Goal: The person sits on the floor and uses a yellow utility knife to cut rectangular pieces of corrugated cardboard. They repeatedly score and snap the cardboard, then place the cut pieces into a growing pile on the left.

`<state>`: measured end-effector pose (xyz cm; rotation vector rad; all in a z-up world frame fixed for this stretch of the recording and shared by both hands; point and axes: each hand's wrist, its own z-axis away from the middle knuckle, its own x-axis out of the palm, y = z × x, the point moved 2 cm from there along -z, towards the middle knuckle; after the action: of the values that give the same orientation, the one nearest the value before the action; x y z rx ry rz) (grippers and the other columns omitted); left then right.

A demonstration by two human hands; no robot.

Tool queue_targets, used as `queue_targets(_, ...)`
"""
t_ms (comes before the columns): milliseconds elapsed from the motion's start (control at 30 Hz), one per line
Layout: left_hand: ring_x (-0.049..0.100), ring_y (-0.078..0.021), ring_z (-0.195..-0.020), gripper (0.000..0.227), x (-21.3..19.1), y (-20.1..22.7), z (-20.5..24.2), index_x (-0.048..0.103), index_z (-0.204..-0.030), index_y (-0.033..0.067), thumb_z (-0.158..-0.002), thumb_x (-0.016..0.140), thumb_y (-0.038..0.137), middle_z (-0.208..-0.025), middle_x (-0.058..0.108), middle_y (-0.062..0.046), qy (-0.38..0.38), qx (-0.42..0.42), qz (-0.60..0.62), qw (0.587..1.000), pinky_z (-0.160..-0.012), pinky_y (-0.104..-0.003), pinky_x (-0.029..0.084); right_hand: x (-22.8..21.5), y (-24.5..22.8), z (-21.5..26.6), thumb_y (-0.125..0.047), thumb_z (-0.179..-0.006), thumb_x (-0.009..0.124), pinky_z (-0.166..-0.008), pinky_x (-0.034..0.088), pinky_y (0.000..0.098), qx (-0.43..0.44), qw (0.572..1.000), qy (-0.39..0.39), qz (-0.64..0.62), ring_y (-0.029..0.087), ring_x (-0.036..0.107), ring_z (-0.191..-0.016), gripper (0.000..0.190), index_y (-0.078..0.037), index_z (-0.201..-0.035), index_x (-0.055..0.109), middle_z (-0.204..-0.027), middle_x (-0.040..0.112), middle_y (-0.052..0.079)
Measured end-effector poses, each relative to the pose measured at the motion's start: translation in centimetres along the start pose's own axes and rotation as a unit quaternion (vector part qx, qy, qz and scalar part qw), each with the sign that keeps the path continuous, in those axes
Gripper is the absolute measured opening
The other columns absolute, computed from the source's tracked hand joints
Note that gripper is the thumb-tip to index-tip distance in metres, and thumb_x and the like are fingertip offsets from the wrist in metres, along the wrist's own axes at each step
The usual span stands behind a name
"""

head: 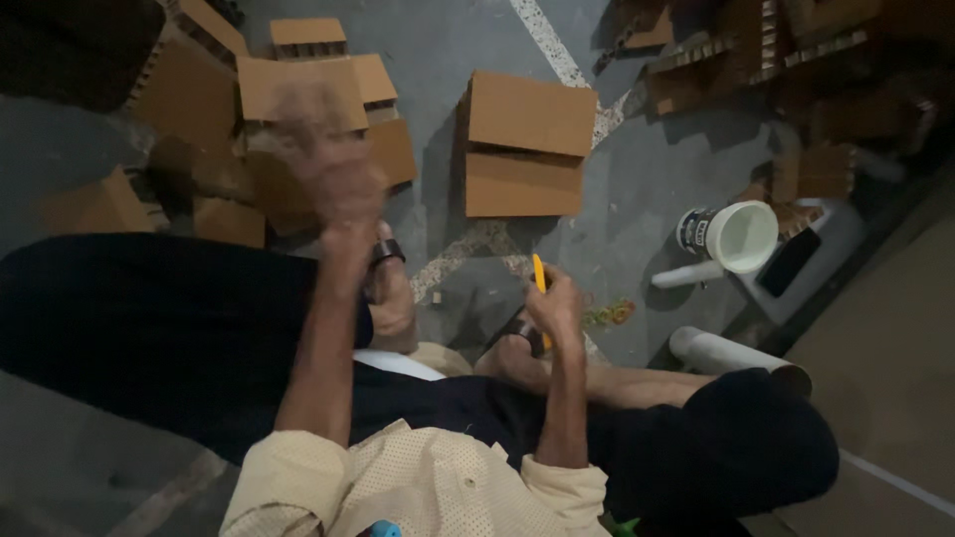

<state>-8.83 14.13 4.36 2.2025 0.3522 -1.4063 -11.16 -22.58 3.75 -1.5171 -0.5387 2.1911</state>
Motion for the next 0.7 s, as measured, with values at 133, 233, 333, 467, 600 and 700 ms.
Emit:
queue_targets(133, 0.008, -0.0417, -0.161, 0.102, 5.5, 9.9, -2.0, 0.01, -0.169, 0.0102, -0.093, 0.07, 0.04, -0.173, 0.011, -0.025, -0.126, 0.179, 0.154, 0.964, -0.127, -0.06, 0.0, -0.3, -1.4, 0.9, -0.027, -0.094, 0.065, -0.07, 0.052, 0.0475, 0.004, 0.997, -0.073, 0.04, 0.042, 0.07, -0.082, 0.032, 0.0, -0.109, 0.072, -0.088, 0.071, 0.027)
queue_targets(233, 0.011, -0.0438, -0.156, 0.127, 9.2, 16.0, -4.9, 0.012, -0.166, 0.0033, -0.072, 0.082, 0.053, -0.169, 0.014, -0.026, -0.267, 0.292, -0.001, 0.918, -0.119, -0.066, -0.002, -0.7, -3.1, 0.5, -0.028, -0.092, 0.065, -0.068, 0.053, 0.0446, 0.0, 0.997, -0.079, 0.012, 0.036, 0.071, -0.073, 0.033, 0.0, -0.109, 0.071, -0.08, 0.071, 0.024)
queue_targets(333, 0.02, -0.0455, -0.152, 0.13, 10.9, 17.7, -6.3, 0.014, -0.162, 0.0004, -0.068, 0.085, 0.056, -0.161, 0.028, -0.026, -0.336, 0.311, -0.019, 0.889, -0.118, -0.071, -0.004, -1.8, -3.8, 1.1, -0.03, -0.093, 0.068, -0.063, 0.053, 0.0416, 0.047, 0.997, -0.044, -0.043, 0.027, 0.068, -0.066, 0.033, -0.001, -0.106, 0.072, -0.075, 0.07, 0.018)
queue_targets(467, 0.043, -0.0387, -0.141, 0.15, 8.9, 17.4, -7.5, 0.01, -0.17, -0.004, -0.063, 0.087, 0.066, -0.142, 0.049, -0.022, -0.395, 0.345, 0.03, 0.851, -0.132, -0.065, -0.002, -4.8, -5.7, 0.3, -0.036, -0.094, 0.075, -0.059, 0.053, 0.0348, 0.09, 0.98, 0.108, -0.142, 0.014, 0.062, -0.066, 0.037, -0.001, -0.105, 0.071, -0.077, 0.067, 0.004)
queue_targets(600, 0.044, -0.0422, -0.136, 0.144, 0.4, 16.7, -4.4, 0.013, -0.161, -0.0042, -0.058, 0.092, 0.057, -0.139, 0.048, -0.023, -0.264, 0.365, 0.153, 0.88, -0.123, -0.065, 0.002, -8.6, -8.0, -1.5, -0.039, -0.094, 0.071, -0.05, 0.044, 0.0275, 0.077, 0.908, 0.209, -0.355, 0.01, 0.053, -0.057, 0.04, -0.005, -0.114, 0.065, -0.076, 0.059, -0.001)
queue_targets(700, 0.047, -0.0411, -0.131, 0.141, -5.0, 16.1, -0.9, 0.016, -0.157, -0.0038, -0.055, 0.094, 0.055, -0.133, 0.049, -0.024, -0.323, 0.34, 0.178, 0.865, -0.119, -0.069, 0.005, -10.8, -8.4, -1.6, -0.038, -0.099, 0.07, -0.052, 0.043, 0.0255, 0.039, 0.889, 0.162, -0.426, 0.009, 0.054, -0.061, 0.038, -0.004, -0.115, 0.064, -0.08, 0.058, 0.0)
